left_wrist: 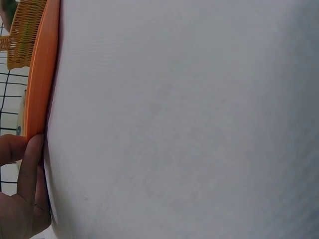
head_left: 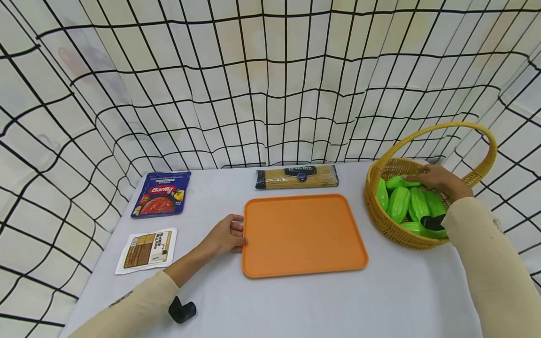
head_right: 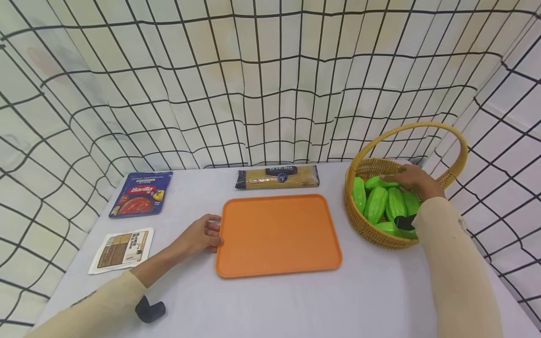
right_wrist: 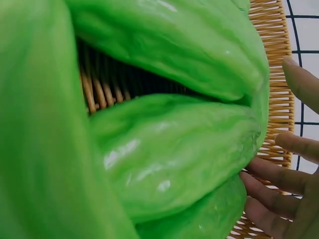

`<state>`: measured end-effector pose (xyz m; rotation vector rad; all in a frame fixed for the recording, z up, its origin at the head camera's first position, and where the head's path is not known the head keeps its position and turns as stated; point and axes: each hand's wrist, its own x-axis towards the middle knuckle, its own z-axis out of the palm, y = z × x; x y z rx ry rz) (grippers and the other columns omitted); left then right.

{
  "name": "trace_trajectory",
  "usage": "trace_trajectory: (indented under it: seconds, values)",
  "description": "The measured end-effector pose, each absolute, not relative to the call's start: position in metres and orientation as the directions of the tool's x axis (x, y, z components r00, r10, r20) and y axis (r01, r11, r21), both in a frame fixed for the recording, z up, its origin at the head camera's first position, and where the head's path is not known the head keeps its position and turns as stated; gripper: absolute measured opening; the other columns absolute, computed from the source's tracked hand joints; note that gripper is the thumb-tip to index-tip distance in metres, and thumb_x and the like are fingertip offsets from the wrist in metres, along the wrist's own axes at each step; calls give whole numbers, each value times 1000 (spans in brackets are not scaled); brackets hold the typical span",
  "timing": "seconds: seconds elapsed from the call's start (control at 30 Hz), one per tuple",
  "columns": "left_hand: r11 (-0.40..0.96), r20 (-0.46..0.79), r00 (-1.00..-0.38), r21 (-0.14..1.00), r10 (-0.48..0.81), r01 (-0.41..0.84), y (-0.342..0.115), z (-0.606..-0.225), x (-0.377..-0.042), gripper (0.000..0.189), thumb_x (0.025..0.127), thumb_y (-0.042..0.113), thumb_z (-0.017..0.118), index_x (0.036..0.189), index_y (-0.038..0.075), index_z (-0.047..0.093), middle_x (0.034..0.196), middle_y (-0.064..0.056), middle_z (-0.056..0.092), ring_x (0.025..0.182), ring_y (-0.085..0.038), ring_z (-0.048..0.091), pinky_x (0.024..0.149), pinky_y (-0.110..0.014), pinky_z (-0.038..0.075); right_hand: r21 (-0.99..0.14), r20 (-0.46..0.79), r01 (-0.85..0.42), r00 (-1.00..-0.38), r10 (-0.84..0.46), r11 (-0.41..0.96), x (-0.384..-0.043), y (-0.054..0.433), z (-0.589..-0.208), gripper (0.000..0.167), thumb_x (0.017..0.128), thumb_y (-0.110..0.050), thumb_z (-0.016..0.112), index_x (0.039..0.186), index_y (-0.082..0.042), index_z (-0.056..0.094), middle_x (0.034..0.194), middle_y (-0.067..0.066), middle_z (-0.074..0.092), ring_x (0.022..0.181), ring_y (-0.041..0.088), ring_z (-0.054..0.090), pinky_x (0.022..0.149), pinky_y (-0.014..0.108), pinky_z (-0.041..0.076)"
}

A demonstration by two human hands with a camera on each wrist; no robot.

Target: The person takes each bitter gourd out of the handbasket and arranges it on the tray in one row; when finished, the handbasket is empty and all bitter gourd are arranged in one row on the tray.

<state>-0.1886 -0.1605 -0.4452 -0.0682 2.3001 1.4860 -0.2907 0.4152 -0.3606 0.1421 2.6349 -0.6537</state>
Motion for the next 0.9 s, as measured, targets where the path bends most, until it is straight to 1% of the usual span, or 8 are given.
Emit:
trace_trajectory:
  seconds: [0.07,0.2,0.27,0.3,0.43,0.63,0.87,0.9]
  values:
    - [427,-353,-919,868,173,-253,-159,-445,-188,68,83,-6,72,143,0,42,117,-17,52,95,-22,61,71,-33,65,-422,-422,189,-906,-8,887,-292,415,-362,104,96,-63,50,152,17,12,149,48,13,130,62,35,104,68,44]
    - [418,-347,-921,874,176,-250,-159,-445,-187,67,82,-7,72,143,-1,42,116,-16,52,94,-22,60,70,-34,65,-391,-373,115,-927,-42,913,-295,413,-365,95,97,-59,51,150,15,24,150,48,13,134,64,25,109,72,36]
    - [416,-344,-921,876,181,-245,-159,-444,-187,68,82,-7,72,143,-1,42,115,-16,52,94,-21,60,70,-34,65,-371,-342,78,-938,-58,925,-296,413,-367,89,98,-56,53,147,15,31,148,49,16,132,65,28,108,72,37]
    - [414,-344,-921,877,183,-245,-158,-444,-187,68,82,-7,72,143,-1,42,116,-16,51,94,-21,60,70,-35,65,-380,-334,72,-940,-64,922,-297,413,-368,88,98,-55,54,146,14,33,147,49,20,130,63,35,105,71,41]
    - [408,-342,-920,880,189,-243,-158,-443,-186,68,83,-6,73,143,-1,41,117,-17,51,96,-22,59,71,-35,65,-446,-337,85,-938,-79,891,-299,412,-371,88,97,-54,57,148,13,32,145,49,26,118,58,53,97,63,52]
    - [415,-347,-920,876,183,-248,-158,-443,-187,68,83,-5,73,143,-1,42,118,-17,51,97,-22,60,71,-34,65,-519,-374,121,-922,-98,846,-303,412,-374,93,96,-60,54,153,8,26,150,44,24,126,58,48,99,61,53]
    - [423,-355,-920,869,167,-258,-158,-445,-189,67,83,-5,73,142,0,43,118,-16,52,97,-22,60,70,-33,65,-525,-365,102,-924,-116,845,-307,409,-376,93,95,-64,53,154,5,30,151,42,26,126,57,49,98,61,53]
    - [422,-355,-920,869,167,-259,-158,-445,-189,67,83,-5,73,142,0,43,118,-17,52,97,-22,60,70,-33,65,-521,-362,95,-925,-119,848,-308,408,-376,92,95,-64,52,153,5,31,152,43,25,128,58,46,98,63,52]
